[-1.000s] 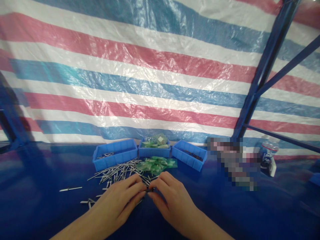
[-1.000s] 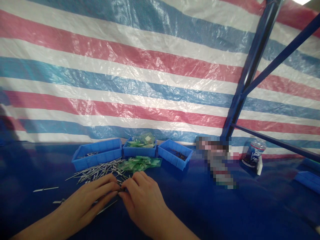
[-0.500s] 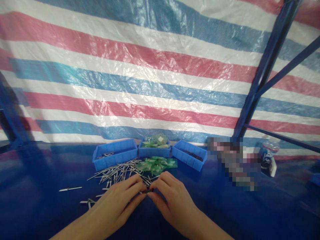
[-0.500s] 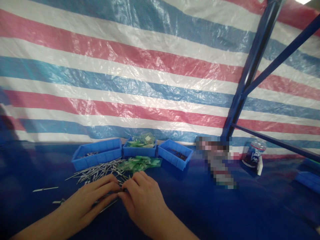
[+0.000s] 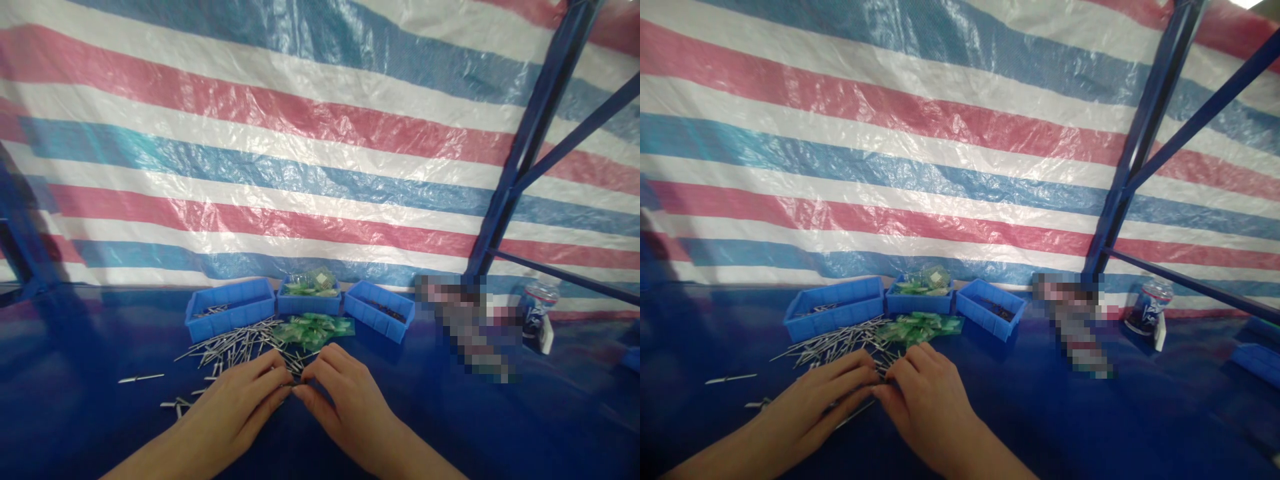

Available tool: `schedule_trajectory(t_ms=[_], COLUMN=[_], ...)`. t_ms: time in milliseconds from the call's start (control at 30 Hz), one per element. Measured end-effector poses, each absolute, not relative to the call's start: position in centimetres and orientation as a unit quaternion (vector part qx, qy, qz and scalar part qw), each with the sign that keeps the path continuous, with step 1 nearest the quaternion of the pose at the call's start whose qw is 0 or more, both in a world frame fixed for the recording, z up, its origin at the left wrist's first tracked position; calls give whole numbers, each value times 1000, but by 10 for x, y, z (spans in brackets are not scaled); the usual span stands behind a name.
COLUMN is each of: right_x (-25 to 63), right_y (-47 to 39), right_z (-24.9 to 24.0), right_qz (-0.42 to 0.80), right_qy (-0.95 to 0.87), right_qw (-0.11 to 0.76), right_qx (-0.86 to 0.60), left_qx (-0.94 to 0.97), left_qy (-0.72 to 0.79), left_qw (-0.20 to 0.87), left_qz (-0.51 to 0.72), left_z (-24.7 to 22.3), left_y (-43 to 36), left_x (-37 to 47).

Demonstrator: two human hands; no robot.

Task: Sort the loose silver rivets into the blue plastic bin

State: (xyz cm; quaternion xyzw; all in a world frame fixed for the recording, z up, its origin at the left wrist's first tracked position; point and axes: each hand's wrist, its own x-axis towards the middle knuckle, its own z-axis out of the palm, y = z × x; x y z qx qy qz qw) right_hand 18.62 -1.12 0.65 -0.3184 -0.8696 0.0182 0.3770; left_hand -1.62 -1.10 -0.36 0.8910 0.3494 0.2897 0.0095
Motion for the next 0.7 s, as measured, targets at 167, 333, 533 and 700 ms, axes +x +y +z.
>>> schedule_trajectory(t_ms=[167, 333, 533, 700], right_x=[185, 185, 186, 186], right_y=[-10, -9, -10, -11], right_z=[6, 7, 9, 10], right_qz=[18, 13, 22, 31], right_qy=[-865, -859, -861, -860], right_qw=[398, 422, 421, 426], right_qx=[-305, -291, -283, -278], left_qx=[892, 889, 886, 884], left_qy=[346, 338, 349, 355], left_qw=[-5, -9, -22, -38], left_qz=[291, 309, 305, 302], left_z=[-4, -5, -3, -2], left_y=[-9, -8, -9, -10], left_x=[-16, -16, -15, -14])
